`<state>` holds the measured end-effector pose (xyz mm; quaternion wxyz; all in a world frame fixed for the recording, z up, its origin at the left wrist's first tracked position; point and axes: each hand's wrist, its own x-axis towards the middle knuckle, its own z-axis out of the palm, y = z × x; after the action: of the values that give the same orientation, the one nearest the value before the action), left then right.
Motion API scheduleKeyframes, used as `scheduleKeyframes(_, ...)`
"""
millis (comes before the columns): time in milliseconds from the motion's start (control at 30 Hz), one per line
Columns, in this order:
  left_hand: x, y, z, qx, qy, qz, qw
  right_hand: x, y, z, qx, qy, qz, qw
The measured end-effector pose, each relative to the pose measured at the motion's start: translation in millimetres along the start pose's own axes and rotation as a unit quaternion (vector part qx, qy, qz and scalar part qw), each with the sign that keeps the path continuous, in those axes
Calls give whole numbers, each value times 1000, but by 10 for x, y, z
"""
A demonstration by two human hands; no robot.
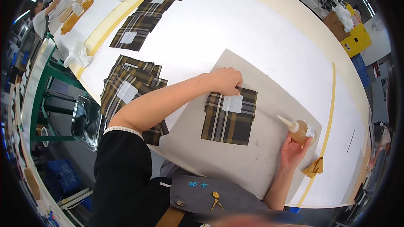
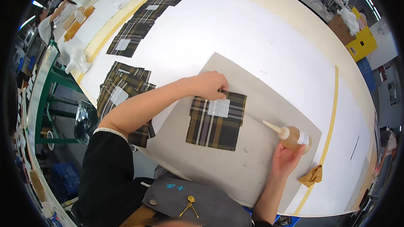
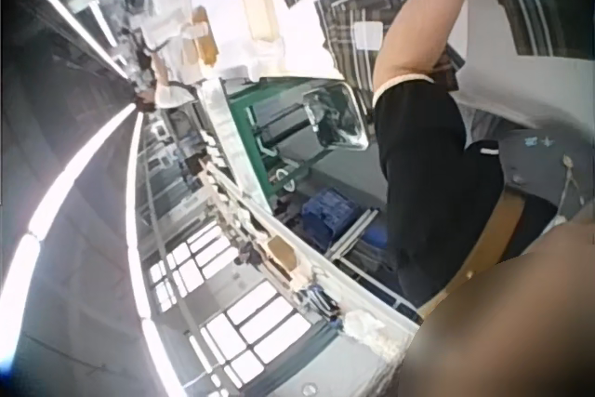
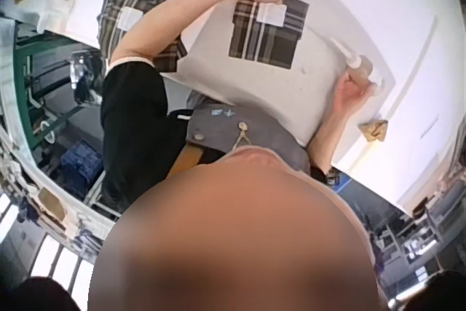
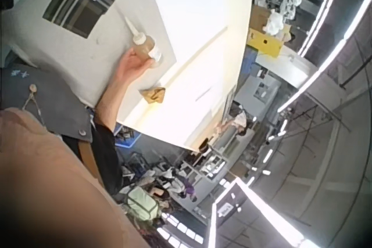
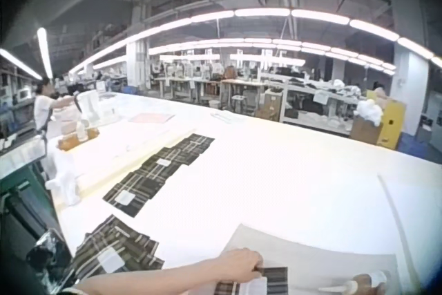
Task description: Applying adhesive to small pieces of plaid fabric and attaching labels or lining in a workshop.
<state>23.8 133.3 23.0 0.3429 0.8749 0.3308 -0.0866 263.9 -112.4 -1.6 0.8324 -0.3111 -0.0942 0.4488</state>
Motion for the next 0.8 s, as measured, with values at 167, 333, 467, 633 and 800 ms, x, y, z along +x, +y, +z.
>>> scheduleKeyframes(167,599,-480,-375,-122,304,-28,944,-3,-65,-59,-17,18,18,1000)
scheduleKeyframes(333,883,-1359,-796,-100,552,-202,803,51,-12,-66,0,33,17,999)
scheduleKeyframes(467,864,-1507,-881,-79,567,-258,778,21,-65,-120,-9,-9,32,999)
scheduleKeyframes(633,448,-1235,-941,-36,502,-297,812,22,-55,-112,17,-3,50,999)
scheduleKeyframes(800,579,-1325,-588,143,505,-141,839,74,-65,-153,32,6,43,999)
